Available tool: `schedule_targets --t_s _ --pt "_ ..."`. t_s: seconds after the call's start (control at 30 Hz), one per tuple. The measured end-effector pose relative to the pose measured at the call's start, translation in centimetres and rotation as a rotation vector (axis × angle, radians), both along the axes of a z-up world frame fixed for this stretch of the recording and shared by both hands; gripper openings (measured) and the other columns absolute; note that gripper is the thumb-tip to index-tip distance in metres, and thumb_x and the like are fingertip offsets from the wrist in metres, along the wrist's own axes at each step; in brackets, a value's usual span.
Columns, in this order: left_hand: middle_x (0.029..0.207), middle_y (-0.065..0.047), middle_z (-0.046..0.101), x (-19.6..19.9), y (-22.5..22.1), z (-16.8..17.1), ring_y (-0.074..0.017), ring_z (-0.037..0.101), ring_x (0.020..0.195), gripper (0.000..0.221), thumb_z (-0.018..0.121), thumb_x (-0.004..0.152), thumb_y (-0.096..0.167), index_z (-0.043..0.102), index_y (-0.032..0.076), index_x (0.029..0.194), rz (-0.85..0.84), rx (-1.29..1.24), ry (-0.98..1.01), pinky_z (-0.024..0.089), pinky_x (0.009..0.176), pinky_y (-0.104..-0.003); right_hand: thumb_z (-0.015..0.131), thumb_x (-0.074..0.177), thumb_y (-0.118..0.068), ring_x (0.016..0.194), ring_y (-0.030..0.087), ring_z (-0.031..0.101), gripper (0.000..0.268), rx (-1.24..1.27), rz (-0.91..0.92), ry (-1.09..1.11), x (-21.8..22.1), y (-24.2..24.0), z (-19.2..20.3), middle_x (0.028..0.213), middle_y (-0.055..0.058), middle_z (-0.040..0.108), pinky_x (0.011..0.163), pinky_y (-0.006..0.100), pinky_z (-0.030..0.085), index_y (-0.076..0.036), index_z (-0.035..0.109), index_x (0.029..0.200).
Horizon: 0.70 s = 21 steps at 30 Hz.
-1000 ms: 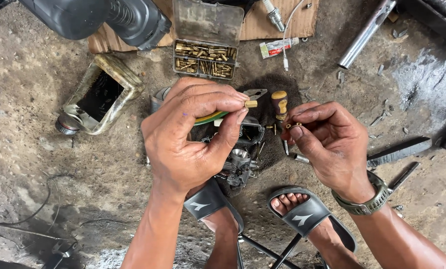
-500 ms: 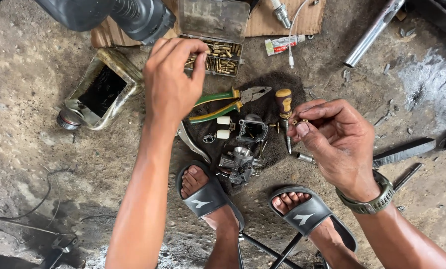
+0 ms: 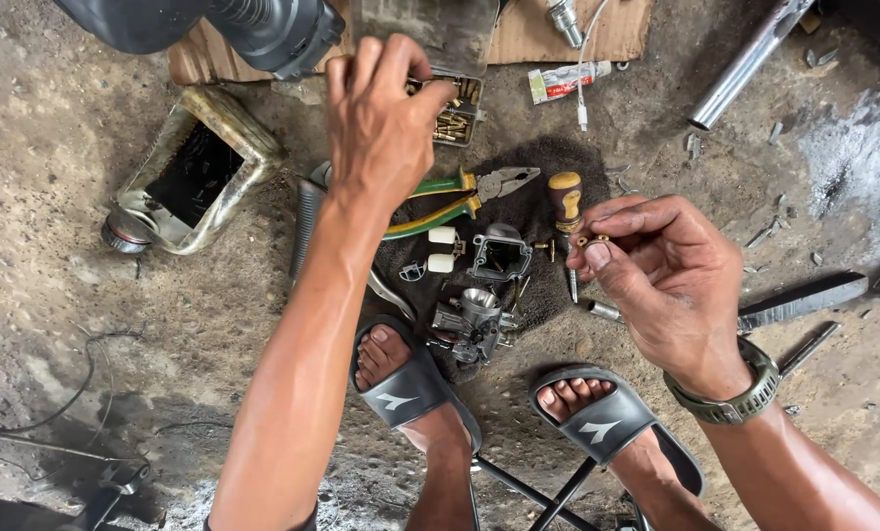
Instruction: The person is working on a motorcycle carburetor, specifically inspecting and handling small brass jets and other internal components.
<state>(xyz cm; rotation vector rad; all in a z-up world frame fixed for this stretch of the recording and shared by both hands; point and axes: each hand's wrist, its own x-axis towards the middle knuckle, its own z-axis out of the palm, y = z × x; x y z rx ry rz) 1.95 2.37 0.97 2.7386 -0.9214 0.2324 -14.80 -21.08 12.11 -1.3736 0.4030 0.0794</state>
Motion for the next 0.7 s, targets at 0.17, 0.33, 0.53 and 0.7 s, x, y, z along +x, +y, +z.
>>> schedule_targets --t_s 0.17,0.33,0.53,0.7 --pt "0.101 -0.004 0.056 1.0 -1.4 -0.2 -0.0274 0.051 0.096 0.019 0.078 0.093 0.011 0.067 0.008 0.077 -0.055 0.044 0.054 0.040 0.074 -0.042 0.072 0.091 0.004 0.090 0.021 0.070 0.020 0.008 -0.007 0.005 0.0 -0.2 -0.1 0.115 0.021 0.065 0.082 0.029 0.066 0.000 0.059 0.105" --pt "0.100 -0.006 0.053 1.5 -1.5 1.2 -0.0265 0.045 0.091 0.021 0.078 0.091 0.016 0.058 0.008 0.088 -0.053 -0.042 0.186 0.038 0.084 -0.043 0.072 0.093 0.001 0.088 0.022 0.070 0.018 -0.011 0.014 -0.008 0.3 -0.3 0.2 0.112 0.022 0.066 0.081 0.028 0.065 0.000 0.059 0.105" --pt "0.127 -0.023 0.064 3.0 -1.9 0.5 -0.0366 0.054 0.119 0.034 0.066 0.087 0.013 0.066 -0.002 0.117 -0.063 -0.064 0.272 0.039 0.102 -0.051 0.070 0.093 0.004 0.090 0.022 0.068 0.019 -0.017 0.027 -0.027 0.3 -0.6 0.1 0.114 0.022 0.065 0.083 0.029 0.065 0.000 0.057 0.107" --pt "0.122 -0.016 0.064 2.8 -1.6 0.9 -0.0328 0.057 0.118 0.011 0.070 0.089 0.008 0.063 -0.001 0.090 -0.168 0.020 0.151 0.041 0.103 -0.050 0.072 0.093 0.002 0.086 0.022 0.069 0.020 -0.035 0.022 -0.016 0.2 -0.4 0.2 0.113 0.023 0.065 0.079 0.027 0.064 0.000 0.057 0.105"
